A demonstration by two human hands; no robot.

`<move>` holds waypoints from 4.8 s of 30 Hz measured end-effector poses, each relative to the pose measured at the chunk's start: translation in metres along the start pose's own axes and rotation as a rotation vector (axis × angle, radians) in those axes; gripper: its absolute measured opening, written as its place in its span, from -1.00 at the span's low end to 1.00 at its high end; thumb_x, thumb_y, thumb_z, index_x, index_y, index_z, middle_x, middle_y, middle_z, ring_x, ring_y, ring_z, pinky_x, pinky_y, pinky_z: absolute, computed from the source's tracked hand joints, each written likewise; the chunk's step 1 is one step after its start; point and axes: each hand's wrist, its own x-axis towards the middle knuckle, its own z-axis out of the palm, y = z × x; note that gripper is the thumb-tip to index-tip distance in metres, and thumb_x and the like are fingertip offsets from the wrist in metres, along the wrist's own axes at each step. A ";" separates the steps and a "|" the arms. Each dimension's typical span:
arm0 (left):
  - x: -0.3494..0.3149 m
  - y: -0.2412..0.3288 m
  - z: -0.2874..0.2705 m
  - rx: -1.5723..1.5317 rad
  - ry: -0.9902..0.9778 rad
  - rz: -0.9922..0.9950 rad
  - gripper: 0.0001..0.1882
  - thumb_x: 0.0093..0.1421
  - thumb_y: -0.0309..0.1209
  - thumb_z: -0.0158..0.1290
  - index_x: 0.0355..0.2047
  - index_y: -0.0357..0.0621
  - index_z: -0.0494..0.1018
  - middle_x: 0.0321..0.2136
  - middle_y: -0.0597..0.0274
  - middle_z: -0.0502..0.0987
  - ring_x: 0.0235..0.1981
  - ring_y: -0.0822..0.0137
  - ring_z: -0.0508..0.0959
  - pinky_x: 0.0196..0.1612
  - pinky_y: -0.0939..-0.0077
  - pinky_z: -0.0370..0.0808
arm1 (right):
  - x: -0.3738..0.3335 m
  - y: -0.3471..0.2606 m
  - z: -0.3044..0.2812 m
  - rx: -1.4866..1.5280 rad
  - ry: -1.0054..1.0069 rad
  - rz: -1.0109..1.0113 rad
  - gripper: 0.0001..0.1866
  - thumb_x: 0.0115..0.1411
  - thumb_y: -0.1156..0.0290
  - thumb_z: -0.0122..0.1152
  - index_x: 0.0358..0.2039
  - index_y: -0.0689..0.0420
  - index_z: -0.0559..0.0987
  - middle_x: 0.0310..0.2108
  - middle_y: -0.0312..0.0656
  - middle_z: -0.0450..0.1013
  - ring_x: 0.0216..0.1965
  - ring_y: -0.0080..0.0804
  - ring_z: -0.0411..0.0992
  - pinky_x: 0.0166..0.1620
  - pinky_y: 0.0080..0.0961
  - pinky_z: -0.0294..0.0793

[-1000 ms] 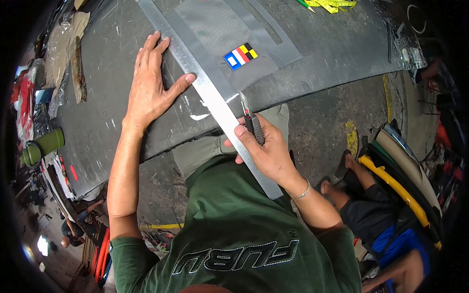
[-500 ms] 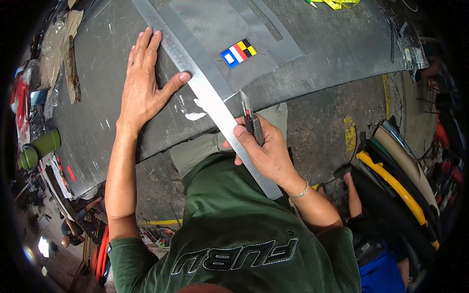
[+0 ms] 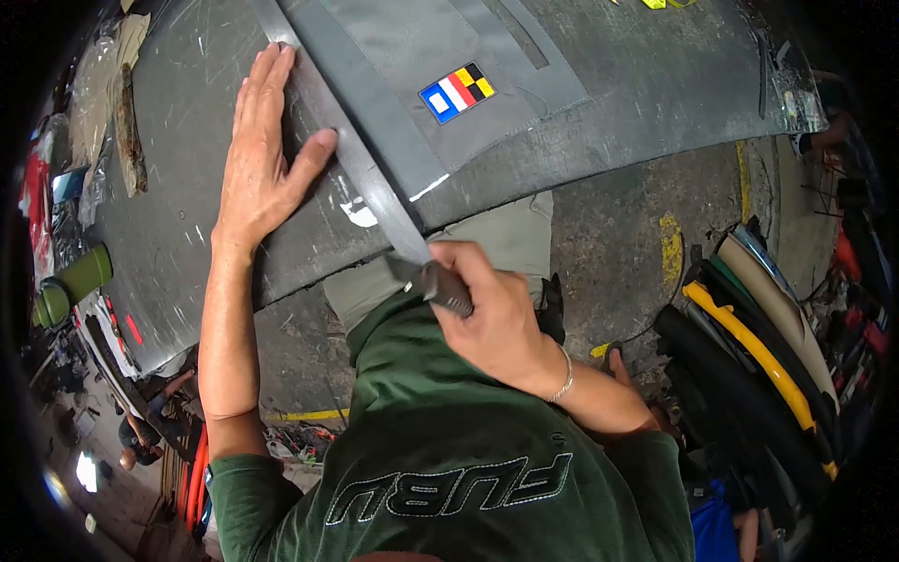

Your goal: Cutting pieces of grey synthetic fabric material using a metal ruler and a utility knife on a workbench.

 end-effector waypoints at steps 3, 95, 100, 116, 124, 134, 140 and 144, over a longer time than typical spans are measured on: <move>-0.001 -0.003 0.003 -0.091 0.049 -0.077 -0.27 0.30 -0.24 0.10 0.38 -0.32 0.17 0.38 -0.23 0.21 0.45 -0.20 0.17 0.51 -0.04 0.03 | -0.001 -0.002 0.000 -0.336 0.045 -0.311 -0.70 0.25 0.58 0.33 -0.01 0.24 0.52 -0.33 -0.08 0.63 -0.40 -0.31 0.66 -0.32 -0.47 0.60; 0.003 0.005 0.008 0.082 0.008 -0.062 0.45 -0.42 0.36 0.44 0.43 -0.17 0.19 0.46 -0.15 0.14 0.49 -0.16 0.10 0.51 -0.03 0.08 | 0.020 0.005 -0.030 -0.083 0.017 0.094 -0.68 0.38 0.18 0.32 -0.20 0.24 0.64 -0.53 -0.39 0.42 -0.44 -0.68 0.29 -0.34 -0.61 0.32; 0.005 0.008 0.005 0.063 -0.001 -0.081 0.42 -0.38 0.32 0.46 0.42 -0.22 0.20 0.46 -0.17 0.14 0.50 -0.15 0.09 0.51 -0.02 0.06 | 0.020 0.004 -0.031 -0.126 0.023 0.097 -0.68 0.39 0.18 0.32 -0.21 0.24 0.64 -0.53 -0.40 0.41 -0.45 -0.68 0.28 -0.35 -0.61 0.32; 0.004 0.006 0.004 0.086 0.016 -0.081 0.39 -0.29 0.31 0.45 0.41 -0.30 0.17 0.44 -0.24 0.14 0.50 -0.13 0.09 0.53 -0.05 -0.02 | 0.021 0.001 -0.027 -0.126 0.046 0.056 -0.75 0.39 0.27 0.31 -0.24 0.24 0.62 -0.53 -0.45 0.39 -0.44 -0.71 0.28 -0.33 -0.64 0.32; 0.005 0.009 0.006 0.124 0.001 -0.101 0.28 -0.03 0.44 0.25 0.35 -0.47 0.21 0.39 -0.36 0.19 0.47 -0.19 0.14 0.52 -0.02 0.01 | 0.019 0.008 -0.026 -0.116 0.074 0.049 -0.78 0.38 0.31 0.31 -0.25 0.24 0.61 -0.53 -0.46 0.37 -0.44 -0.71 0.27 -0.32 -0.64 0.32; 0.004 0.010 0.005 0.122 -0.007 -0.125 0.31 -0.04 0.50 0.20 0.36 -0.43 0.21 0.41 -0.31 0.17 0.48 -0.17 0.11 0.53 -0.04 -0.02 | 0.020 0.006 -0.025 -0.114 0.087 0.035 -0.79 0.37 0.33 0.32 -0.26 0.25 0.61 -0.50 -0.44 0.42 -0.41 -0.71 0.29 -0.31 -0.62 0.33; 0.006 0.011 0.003 0.120 -0.027 -0.139 0.30 -0.03 0.51 0.19 0.37 -0.41 0.20 0.42 -0.30 0.16 0.49 -0.16 0.09 0.53 -0.04 -0.02 | 0.020 0.005 -0.026 -0.120 0.071 0.043 -0.78 0.36 0.32 0.33 -0.27 0.24 0.61 -0.53 -0.44 0.40 -0.44 -0.71 0.28 -0.34 -0.61 0.32; 0.006 0.013 0.002 0.095 -0.058 -0.156 0.28 -0.02 0.41 0.27 0.43 -0.33 0.13 0.47 -0.26 0.06 0.51 -0.15 0.05 0.53 -0.07 -0.06 | 0.022 0.010 -0.024 -0.150 0.102 -0.069 -0.78 0.36 0.30 0.33 -0.26 0.21 0.59 -0.66 -0.29 0.33 -0.57 -0.65 0.27 -0.46 -0.54 0.33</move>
